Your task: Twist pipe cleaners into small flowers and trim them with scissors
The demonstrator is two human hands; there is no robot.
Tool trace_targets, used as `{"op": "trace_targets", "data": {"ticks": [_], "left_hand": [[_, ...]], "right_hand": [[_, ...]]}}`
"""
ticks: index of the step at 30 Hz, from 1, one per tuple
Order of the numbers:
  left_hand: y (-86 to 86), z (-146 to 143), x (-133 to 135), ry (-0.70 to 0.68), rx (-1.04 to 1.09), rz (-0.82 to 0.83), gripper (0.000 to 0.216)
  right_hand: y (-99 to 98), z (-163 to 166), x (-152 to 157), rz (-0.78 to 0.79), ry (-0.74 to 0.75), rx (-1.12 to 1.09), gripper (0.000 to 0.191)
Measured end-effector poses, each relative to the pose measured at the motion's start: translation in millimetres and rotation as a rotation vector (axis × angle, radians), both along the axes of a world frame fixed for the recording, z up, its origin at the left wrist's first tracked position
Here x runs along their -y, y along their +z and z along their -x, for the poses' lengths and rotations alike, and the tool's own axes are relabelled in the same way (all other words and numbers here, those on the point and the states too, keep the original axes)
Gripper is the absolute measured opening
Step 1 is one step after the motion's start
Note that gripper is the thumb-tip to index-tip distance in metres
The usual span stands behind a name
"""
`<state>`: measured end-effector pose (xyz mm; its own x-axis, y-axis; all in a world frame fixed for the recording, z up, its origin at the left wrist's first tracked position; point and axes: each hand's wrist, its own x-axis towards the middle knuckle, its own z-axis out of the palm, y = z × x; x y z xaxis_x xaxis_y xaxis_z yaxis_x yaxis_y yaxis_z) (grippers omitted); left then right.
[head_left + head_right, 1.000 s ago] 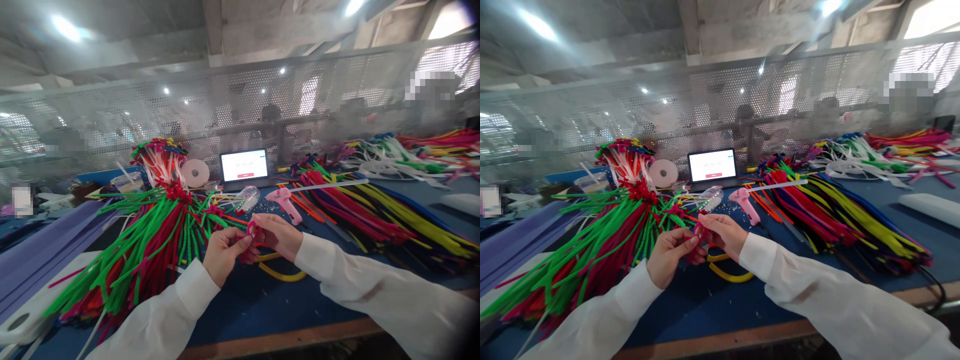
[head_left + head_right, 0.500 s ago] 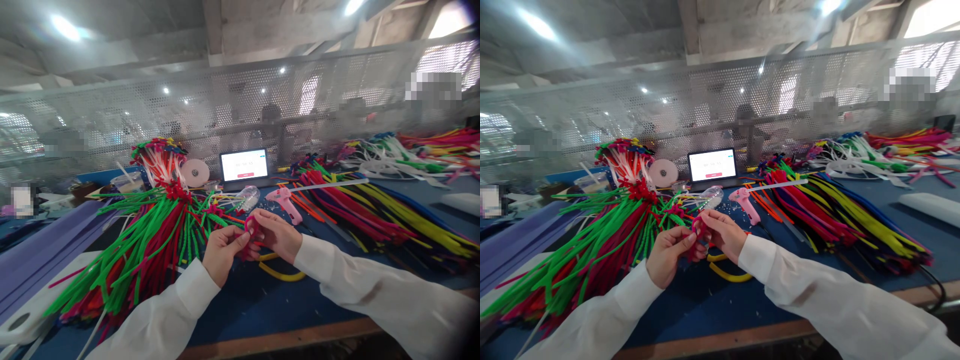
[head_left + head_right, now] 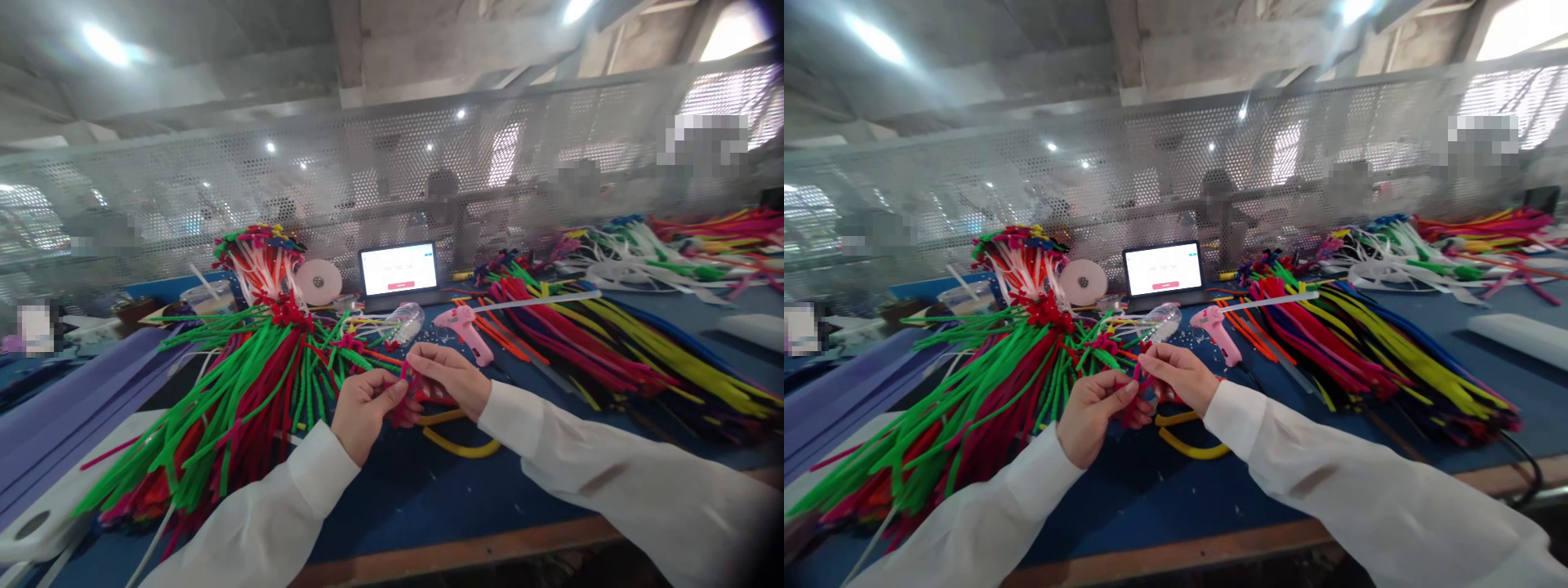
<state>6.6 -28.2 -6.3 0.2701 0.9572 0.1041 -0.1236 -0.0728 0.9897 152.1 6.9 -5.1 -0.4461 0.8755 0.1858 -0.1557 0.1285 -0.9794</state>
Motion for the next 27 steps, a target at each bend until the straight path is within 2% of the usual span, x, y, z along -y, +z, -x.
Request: {"op": "trace_targets", "data": {"ticks": [5,15,23,27], "left_hand": [[-0.3,-0.5,-0.3,-0.021,-0.009,-0.003,0.019],[1.1,-1.2,1.1,-0.012,0.039,0.012,0.019],[1.1,-2.5,2.4,-0.036,-0.037,-0.039,0.02],[0.1,-2.1,1.8,-0.034,-0.04,-0.044,0.02]], "right_hand": [[1.5,-1.4,0.6,-0.059,0.012,-0.026,0.024],[-1.8,-0.6,1.6,0.021,0.025,-0.156,0.023],[-0.2,0.2,0.8,0.018,0.019,-0.114,0.031],[-1.9,1.0,0.8,0.01,-0.009,-0.133,0.027]]}}
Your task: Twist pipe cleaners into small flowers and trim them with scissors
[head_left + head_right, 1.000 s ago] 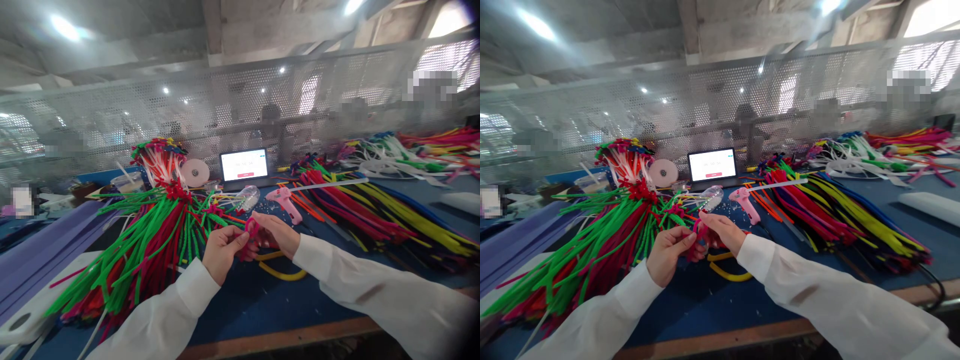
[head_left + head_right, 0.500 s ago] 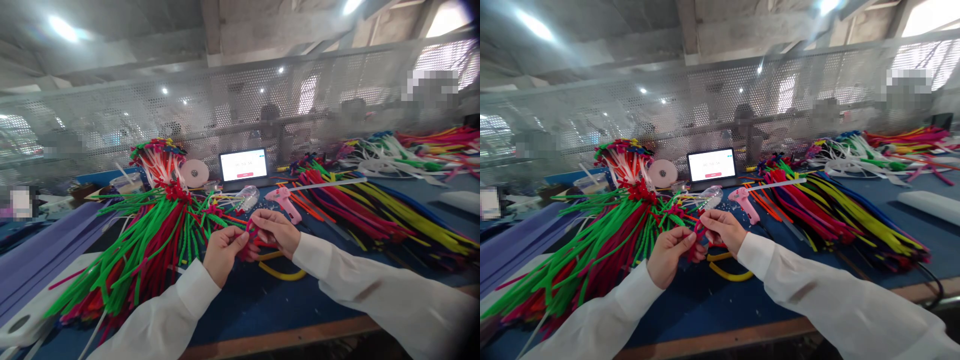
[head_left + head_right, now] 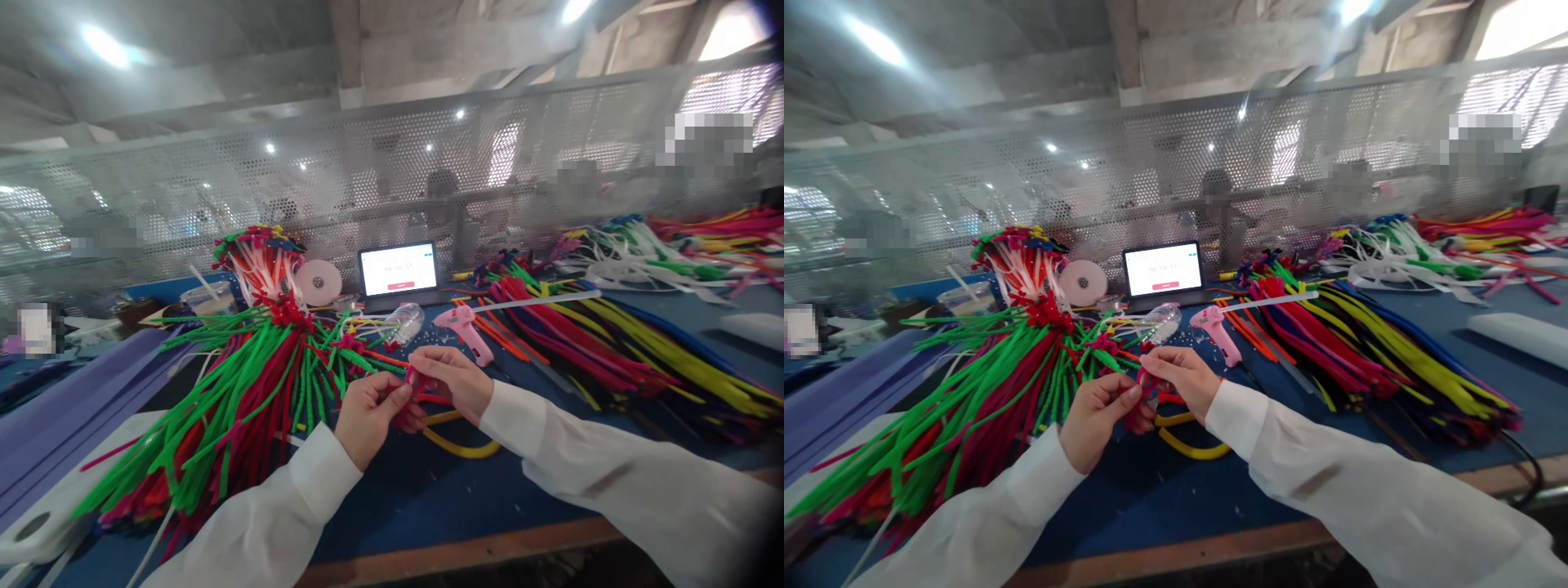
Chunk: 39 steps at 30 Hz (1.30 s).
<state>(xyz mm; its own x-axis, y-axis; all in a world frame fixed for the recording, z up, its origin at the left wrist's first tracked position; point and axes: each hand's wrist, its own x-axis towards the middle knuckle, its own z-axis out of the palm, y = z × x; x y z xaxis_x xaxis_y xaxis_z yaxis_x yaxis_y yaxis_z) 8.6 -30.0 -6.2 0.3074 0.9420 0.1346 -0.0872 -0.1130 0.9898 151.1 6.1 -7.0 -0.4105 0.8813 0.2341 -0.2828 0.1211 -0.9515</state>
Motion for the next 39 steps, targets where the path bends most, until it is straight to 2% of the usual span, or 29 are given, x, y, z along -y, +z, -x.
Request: {"op": "trace_targets", "data": {"ticks": [5,14,23,28,31,34,36,39], "left_hand": [[0.2,1.5,-1.5,0.015,0.01,0.007,0.019],[2.6,0.0,0.2,0.014,0.027,0.005,0.02],[4.0,-1.0,2.5,-0.01,0.092,0.038,0.019],[2.8,-0.1,0.4,0.024,0.059,0.01,0.019],[2.7,1.4,-0.6,0.052,0.013,-0.021,0.019],[2.3,5.8,-0.4,0.048,-0.215,-0.189,0.02],[0.7,10.6,-0.9,0.073,-0.51,-0.473,0.019],[-3.5,17.2,-3.7,0.171,-0.952,-0.992,0.02]], "right_hand": [[-1.9,2.2,2.3,0.012,-0.029,-0.059,0.025],[2.1,2.5,6.8,0.151,0.066,-0.132,0.025],[0.3,2.2,7.3,0.08,0.101,-0.155,0.024],[2.5,0.3,1.4,-0.008,-0.05,-0.071,0.031],[4.3,-3.3,-4.2,0.109,-0.021,-0.023,0.046],[6.4,-6.0,-5.5,0.269,0.117,0.179,0.057],[6.4,-6.2,-4.5,0.301,0.163,0.3,0.055],[3.4,-5.3,-4.0,0.227,0.204,0.384,0.04]]}}
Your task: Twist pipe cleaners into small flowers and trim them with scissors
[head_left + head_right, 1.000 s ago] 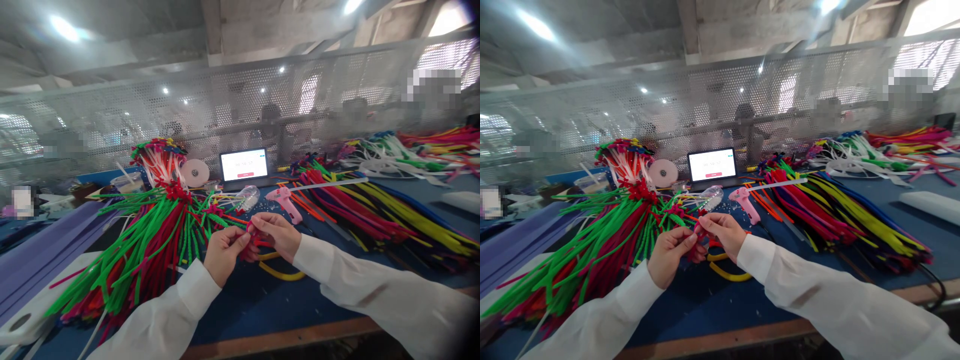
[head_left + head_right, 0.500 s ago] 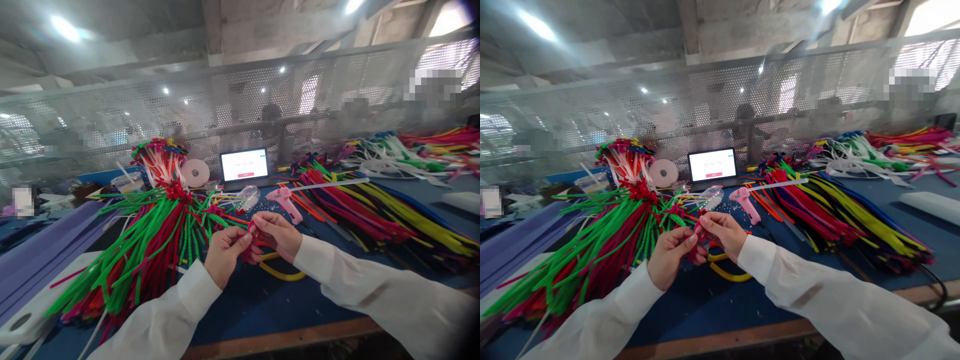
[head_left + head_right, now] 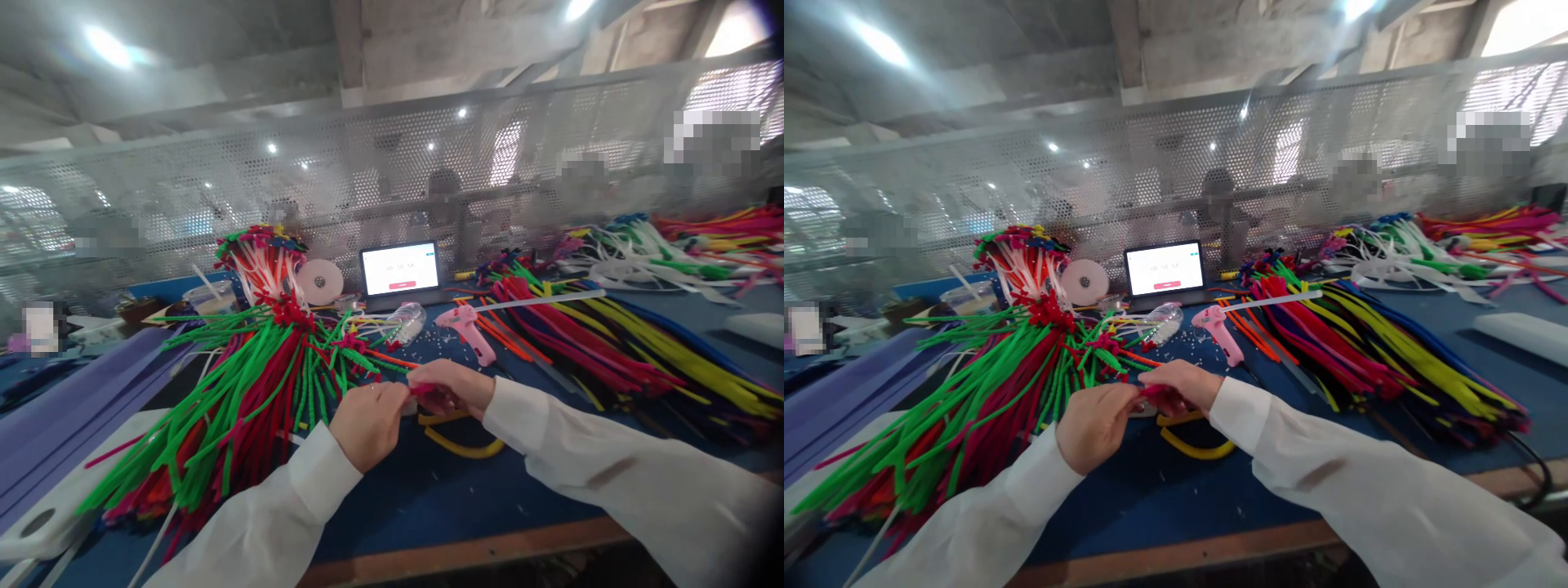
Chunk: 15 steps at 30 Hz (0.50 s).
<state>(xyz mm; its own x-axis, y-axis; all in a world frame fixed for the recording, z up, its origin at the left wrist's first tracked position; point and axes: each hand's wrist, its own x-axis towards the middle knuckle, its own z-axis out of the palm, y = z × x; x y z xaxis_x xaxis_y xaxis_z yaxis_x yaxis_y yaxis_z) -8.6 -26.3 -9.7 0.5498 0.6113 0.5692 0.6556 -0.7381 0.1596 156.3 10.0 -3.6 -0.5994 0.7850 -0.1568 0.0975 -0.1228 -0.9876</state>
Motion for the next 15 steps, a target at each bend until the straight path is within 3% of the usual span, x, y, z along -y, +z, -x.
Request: {"op": "trace_targets", "data": {"ticks": [3,8,12,15], "left_hand": [[-3.3,2.5,-3.0,0.017,-0.213,-0.29,0.022],[-2.6,2.8,-3.1,0.032,-0.3,-0.399,0.022],[2.0,6.5,-2.8,0.004,-0.243,-0.301,0.021],[10.0,7.2,-1.1,-0.042,-0.043,-0.02,0.019]], "right_hand": [[-3.0,0.0,-1.7,0.001,0.101,-0.035,0.03],[-5.0,-3.6,-5.6,-0.104,0.256,-0.104,0.033],[-7.2,-3.4,-6.1,-0.22,0.28,-0.16,0.032],[-4.3,-1.4,-1.5,-0.367,0.23,-0.158,0.029]]}}
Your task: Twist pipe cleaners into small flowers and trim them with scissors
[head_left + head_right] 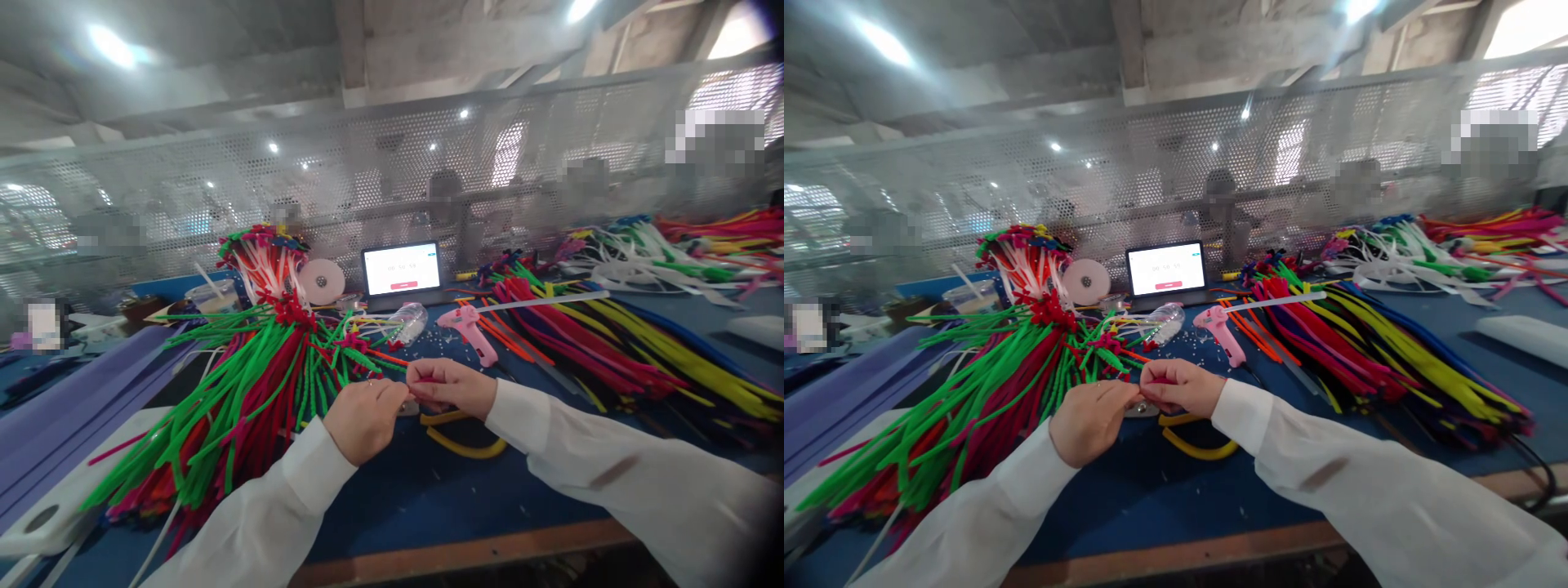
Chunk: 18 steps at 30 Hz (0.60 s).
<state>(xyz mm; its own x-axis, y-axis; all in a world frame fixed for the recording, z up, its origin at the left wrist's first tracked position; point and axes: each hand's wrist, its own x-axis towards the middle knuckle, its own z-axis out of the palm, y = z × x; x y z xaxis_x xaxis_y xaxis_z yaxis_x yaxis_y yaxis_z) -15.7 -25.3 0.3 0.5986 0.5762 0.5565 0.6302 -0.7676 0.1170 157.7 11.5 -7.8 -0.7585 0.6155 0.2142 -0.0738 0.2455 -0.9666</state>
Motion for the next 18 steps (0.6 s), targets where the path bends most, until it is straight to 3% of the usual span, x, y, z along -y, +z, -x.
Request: {"op": "trace_targets", "data": {"ticks": [3,6,8,9,10,12,14,16,18], "left_hand": [[8.0,-4.3,2.0,-0.046,0.426,0.569,0.021],[9.0,-9.9,0.6,-0.162,0.808,1.178,0.023],[6.8,-11.6,-1.9,-0.222,0.868,1.406,0.023],[5.7,-11.5,-3.1,-0.228,0.859,1.435,0.023],[5.0,-10.8,-4.1,-0.216,0.839,1.4,0.024],[4.9,-7.9,-5.6,-0.14,0.744,1.136,0.023],[5.4,-3.8,-6.5,-0.044,0.529,0.722,0.021],[4.6,0.1,-7.2,0.018,0.255,0.335,0.02],[2.4,3.0,-7.5,0.03,0.062,0.085,0.021]], "right_hand": [[6.8,-0.6,8.2,-0.311,-0.155,0.039,0.023],[10.7,-5.0,14.6,-0.767,-0.291,0.095,0.019],[10.0,-8.4,15.3,-1.001,-0.352,0.139,0.019],[9.1,-9.6,14.4,-1.065,-0.375,0.163,0.02],[8.1,-10.3,12.7,-1.079,-0.419,0.179,0.019],[6.6,-9.8,8.1,-1.008,-0.358,0.194,0.016],[5.5,-7.4,3.1,-0.749,-0.356,0.138,0.017],[3.9,-4.4,-1.0,-0.399,-0.246,0.086,0.021],[1.3,-2.1,-3.7,-0.152,-0.156,0.025,0.022]]}}
